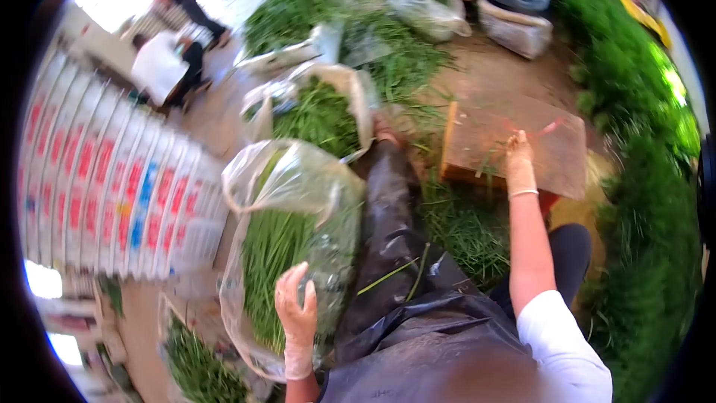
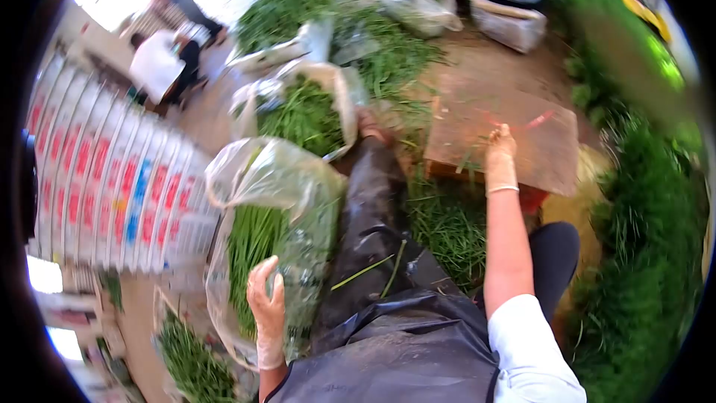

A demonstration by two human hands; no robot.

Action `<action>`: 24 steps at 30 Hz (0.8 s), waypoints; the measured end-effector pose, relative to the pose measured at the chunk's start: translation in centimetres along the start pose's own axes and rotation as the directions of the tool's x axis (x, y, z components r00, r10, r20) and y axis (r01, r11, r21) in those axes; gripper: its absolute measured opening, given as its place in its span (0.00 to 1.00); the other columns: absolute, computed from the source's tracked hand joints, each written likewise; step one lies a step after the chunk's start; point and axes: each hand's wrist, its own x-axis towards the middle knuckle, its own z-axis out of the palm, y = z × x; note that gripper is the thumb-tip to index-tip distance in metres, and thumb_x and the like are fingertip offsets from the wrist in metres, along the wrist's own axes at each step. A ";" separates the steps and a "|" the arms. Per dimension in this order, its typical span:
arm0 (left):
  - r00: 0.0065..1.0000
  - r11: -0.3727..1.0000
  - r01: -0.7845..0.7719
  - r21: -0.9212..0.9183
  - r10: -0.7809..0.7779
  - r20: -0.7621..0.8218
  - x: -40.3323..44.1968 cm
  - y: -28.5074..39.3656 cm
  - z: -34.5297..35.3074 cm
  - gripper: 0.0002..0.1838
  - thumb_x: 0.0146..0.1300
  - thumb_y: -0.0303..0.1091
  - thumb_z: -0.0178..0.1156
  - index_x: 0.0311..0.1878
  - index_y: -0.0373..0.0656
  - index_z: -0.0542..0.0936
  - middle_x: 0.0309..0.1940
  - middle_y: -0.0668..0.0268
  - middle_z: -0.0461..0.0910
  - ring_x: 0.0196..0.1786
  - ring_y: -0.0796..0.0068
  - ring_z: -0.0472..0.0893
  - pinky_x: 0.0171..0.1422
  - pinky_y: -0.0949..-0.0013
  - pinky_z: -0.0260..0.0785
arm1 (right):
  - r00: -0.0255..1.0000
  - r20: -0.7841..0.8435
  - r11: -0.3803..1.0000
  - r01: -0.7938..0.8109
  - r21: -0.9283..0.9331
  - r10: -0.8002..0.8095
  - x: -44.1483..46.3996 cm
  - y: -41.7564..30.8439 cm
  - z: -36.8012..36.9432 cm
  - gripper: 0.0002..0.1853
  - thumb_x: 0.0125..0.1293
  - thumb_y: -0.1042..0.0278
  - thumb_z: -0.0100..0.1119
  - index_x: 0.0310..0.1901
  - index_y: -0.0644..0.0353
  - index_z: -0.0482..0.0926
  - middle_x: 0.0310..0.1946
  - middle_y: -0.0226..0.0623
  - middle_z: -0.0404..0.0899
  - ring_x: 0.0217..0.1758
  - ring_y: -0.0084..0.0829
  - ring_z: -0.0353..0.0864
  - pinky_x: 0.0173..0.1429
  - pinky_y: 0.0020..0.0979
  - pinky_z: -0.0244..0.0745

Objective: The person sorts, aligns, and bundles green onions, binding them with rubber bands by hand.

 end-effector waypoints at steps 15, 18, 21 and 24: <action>0.892 0.909 0.101 0.405 -0.263 0.368 -6.3 -3.6 6.5 0.37 0.59 0.43 0.61 0.72 0.45 0.63 0.71 0.41 0.55 0.72 0.38 0.56 0.75 0.40 0.45 | -0.536 0.310 0.531 0.841 0.108 0.786 -50.1 12.9 22.6 0.30 0.60 0.46 0.65 0.58 0.58 0.77 0.53 0.45 0.78 0.58 0.45 0.77 0.64 0.42 0.71; 0.932 0.944 0.286 -0.162 -0.235 0.276 -7.1 -4.4 1.6 0.26 0.57 0.35 0.64 0.60 0.39 0.76 0.57 0.50 0.75 0.64 0.51 0.71 0.70 0.55 0.59 | -0.578 0.570 0.503 0.809 0.304 0.584 -48.8 18.0 16.8 0.49 0.49 0.35 0.68 0.67 0.61 0.66 0.65 0.49 0.68 0.69 0.49 0.65 0.72 0.48 0.59; 0.951 0.953 0.281 -0.113 -0.261 0.166 -11.1 -6.7 -1.4 0.24 0.58 0.37 0.67 0.56 0.39 0.78 0.58 0.51 0.75 0.63 0.53 0.73 0.70 0.55 0.61 | -0.665 0.499 0.561 0.743 0.366 0.555 -46.9 16.0 14.8 0.51 0.46 0.37 0.71 0.68 0.60 0.65 0.66 0.48 0.67 0.69 0.48 0.66 0.73 0.47 0.57; 0.919 0.898 0.395 0.194 -0.387 -0.076 -14.5 -8.3 -3.0 0.40 0.52 0.45 0.73 0.65 0.37 0.69 0.61 0.48 0.71 0.64 0.49 0.70 0.69 0.52 0.60 | -0.580 0.354 0.493 0.813 0.309 0.734 -48.0 13.1 16.6 0.55 0.41 0.42 0.76 0.70 0.57 0.63 0.66 0.46 0.67 0.71 0.47 0.64 0.75 0.46 0.53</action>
